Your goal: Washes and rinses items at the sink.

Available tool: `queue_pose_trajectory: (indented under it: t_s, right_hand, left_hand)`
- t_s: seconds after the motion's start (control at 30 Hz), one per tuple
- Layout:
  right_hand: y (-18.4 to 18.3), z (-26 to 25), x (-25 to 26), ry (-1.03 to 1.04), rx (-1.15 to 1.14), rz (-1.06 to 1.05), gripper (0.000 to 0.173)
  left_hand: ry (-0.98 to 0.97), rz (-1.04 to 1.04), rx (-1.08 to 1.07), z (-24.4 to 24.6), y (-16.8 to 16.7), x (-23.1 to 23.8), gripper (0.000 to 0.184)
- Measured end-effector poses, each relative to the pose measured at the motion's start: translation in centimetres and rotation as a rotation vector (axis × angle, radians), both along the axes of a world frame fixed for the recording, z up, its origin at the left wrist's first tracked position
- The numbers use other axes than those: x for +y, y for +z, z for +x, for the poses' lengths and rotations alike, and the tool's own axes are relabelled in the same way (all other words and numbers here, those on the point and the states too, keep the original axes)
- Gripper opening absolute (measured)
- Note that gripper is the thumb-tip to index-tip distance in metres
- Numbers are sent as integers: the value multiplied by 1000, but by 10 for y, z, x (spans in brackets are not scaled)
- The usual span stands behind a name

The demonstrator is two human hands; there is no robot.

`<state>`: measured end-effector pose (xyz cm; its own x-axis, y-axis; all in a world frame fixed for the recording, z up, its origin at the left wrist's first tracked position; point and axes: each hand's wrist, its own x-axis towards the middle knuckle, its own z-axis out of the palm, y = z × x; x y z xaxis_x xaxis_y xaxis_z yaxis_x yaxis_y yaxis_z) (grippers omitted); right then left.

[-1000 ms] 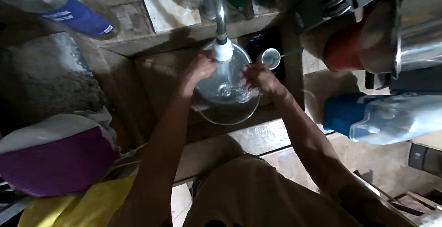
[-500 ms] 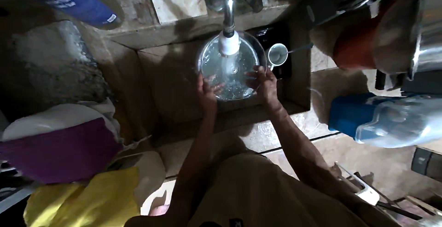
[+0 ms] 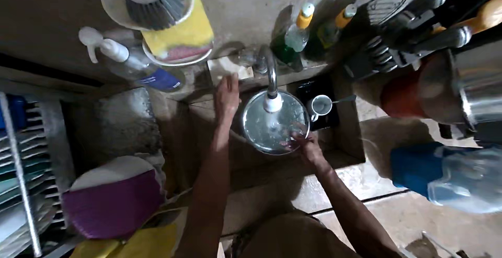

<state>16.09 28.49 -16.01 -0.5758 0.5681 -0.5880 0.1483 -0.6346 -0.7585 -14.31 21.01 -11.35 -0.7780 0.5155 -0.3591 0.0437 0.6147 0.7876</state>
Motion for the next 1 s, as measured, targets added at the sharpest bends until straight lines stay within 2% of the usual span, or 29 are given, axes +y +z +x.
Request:
queue_pose_trajectory:
  t_s: [0.07,0.1,0.2,0.37,0.47,0.57,0.63,0.67,0.7,0.77,0.8,0.83,0.87,0.9,0.93,1.0]
  right_hand:
    - [17,23,9,25,-71,203,41]
    - [26,35,15,40,-113,316,40]
    - [59,75,29,140,-215,630,40]
    - [108,118,50,210,-425,1183,30]
    - [136,133,61,261,-335,1447,28]
    - [155,142,59,289,-251,1573,32]
    - [155,144,48,282,-197,1615,35]
    - [151,144,40,273,-172,1621,35]
    - [145,144,31,263,-153,1622,33]
    - [129,143,13,246,-146,1644,31]
    - [121,143,4,261,-151,1643,33]
    - [112,143,-4,284,-158,1640,36]
    - [104,143,-11,304,-167,1638,39]
    - [98,145,-17,324,-172,1629,40]
    - [94,148,-20,352,-179,1611,39]
    - [102,163,-18,518,-217,1480,37]
  left_hand:
    - [-64,-94,-7,-28,9,36,68]
    - [-96,-114,0,-41,10,52,67]
    - [-117,-81,-27,-64,7,79,48]
    - [-77,-10,-433,-77,23,73,28]
    - [-135,-103,-328,-68,35,64,36]
    - [-78,-87,-130,-44,20,55,51]
    - [70,94,-154,4,12,28,54]
    - [135,194,-280,45,16,7,51]
    - [110,284,-467,91,23,-17,56]
    - [-200,460,-852,176,32,-63,89]
    - [-340,597,-999,209,29,-75,99]
    - [-377,736,-1141,234,27,-75,101]
    - [-313,842,-1265,252,30,-69,89]
    - [-191,898,-1341,264,36,-62,68]
    - [-105,900,-1374,271,42,-58,56]
    - [-84,860,-1361,277,42,-59,53]
